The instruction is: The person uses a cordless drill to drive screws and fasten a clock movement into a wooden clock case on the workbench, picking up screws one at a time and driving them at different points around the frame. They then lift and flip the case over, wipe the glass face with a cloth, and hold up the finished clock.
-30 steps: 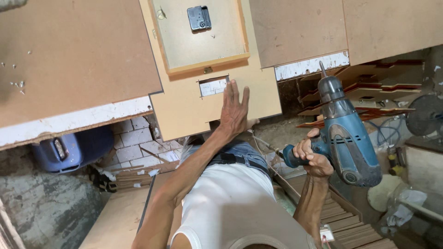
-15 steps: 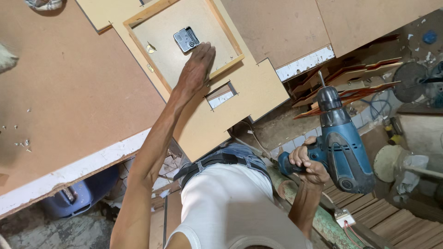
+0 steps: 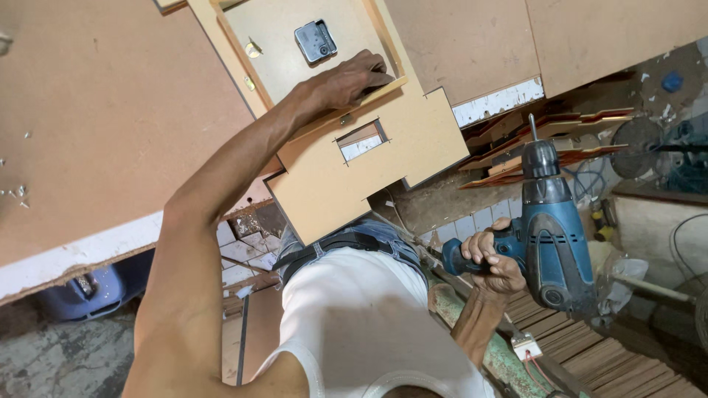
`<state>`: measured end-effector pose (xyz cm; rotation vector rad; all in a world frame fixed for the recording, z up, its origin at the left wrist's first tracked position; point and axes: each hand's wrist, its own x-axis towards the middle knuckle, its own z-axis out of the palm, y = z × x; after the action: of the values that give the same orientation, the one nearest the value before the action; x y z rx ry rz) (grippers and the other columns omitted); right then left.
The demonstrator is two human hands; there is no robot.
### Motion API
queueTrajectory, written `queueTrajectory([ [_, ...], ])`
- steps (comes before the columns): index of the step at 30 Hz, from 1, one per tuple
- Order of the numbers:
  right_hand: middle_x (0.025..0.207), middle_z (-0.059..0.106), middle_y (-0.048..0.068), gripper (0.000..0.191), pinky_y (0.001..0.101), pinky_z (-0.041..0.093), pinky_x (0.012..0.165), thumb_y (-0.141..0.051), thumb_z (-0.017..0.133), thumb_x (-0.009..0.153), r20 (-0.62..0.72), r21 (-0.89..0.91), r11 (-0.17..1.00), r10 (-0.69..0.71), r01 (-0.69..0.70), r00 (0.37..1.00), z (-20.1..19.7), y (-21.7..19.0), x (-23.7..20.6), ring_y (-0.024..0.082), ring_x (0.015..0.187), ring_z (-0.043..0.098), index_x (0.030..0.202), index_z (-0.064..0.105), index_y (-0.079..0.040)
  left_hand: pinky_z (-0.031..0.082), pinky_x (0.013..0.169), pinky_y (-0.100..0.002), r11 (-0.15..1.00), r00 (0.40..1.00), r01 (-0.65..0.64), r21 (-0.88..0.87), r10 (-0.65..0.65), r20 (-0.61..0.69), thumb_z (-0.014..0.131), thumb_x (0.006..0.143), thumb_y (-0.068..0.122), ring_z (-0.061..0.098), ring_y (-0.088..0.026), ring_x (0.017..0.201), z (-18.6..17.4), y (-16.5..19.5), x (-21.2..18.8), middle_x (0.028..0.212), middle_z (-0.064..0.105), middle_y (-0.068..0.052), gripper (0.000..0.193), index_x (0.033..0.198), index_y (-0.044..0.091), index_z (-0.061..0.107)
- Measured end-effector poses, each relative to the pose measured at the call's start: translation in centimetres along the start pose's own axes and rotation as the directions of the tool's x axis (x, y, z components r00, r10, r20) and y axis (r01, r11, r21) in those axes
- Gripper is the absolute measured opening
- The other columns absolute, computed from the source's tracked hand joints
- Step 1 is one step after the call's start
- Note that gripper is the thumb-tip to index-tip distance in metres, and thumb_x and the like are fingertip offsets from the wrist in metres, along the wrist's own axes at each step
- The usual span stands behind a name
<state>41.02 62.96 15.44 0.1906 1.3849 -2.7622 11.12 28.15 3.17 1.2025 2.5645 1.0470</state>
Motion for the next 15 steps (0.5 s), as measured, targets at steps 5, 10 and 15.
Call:
queueTrajectory([
  [5,0.074,0.045,0.004,0.059,0.0384,0.044,0.076,-0.007,0.058,0.071,0.003,0.041,0.999,0.003,-0.003,1.000,-0.6,0.0,0.4,0.019,0.069,0.048,0.129,0.050,0.000,0.049,0.108,-0.042,0.990,0.964,0.137,0.038,-0.142,0.225,0.072,0.092,0.010,0.055,-0.028,0.118,-2.5,0.4,0.2,0.118,0.061,-0.009,0.035,0.126,0.013,0.066],
  [10,0.070,0.045,0.004,0.056,0.0381,0.044,0.075,-0.008,0.057,0.071,0.006,0.061,0.998,0.025,-0.026,1.000,-0.9,-0.2,1.5,0.019,0.068,0.048,0.127,0.052,-0.001,0.048,0.108,-0.043,0.982,0.975,0.065,0.178,-0.101,0.200,0.072,0.079,-0.002,0.056,-0.028,0.117,-1.6,0.3,2.2,0.115,0.065,-0.006,0.042,0.118,0.013,0.070],
  [15,0.072,0.046,0.004,0.055,0.0378,0.044,0.074,-0.008,0.056,0.071,-0.015,0.062,0.998,0.017,-0.016,1.000,-1.4,0.2,2.0,0.019,0.068,0.049,0.126,0.053,-0.003,0.049,0.109,-0.044,0.990,0.990,-0.143,0.002,0.143,-0.017,0.079,0.078,0.007,0.059,-0.025,0.116,-1.7,-1.3,0.6,0.115,0.068,-0.007,0.025,0.101,0.016,0.079],
])
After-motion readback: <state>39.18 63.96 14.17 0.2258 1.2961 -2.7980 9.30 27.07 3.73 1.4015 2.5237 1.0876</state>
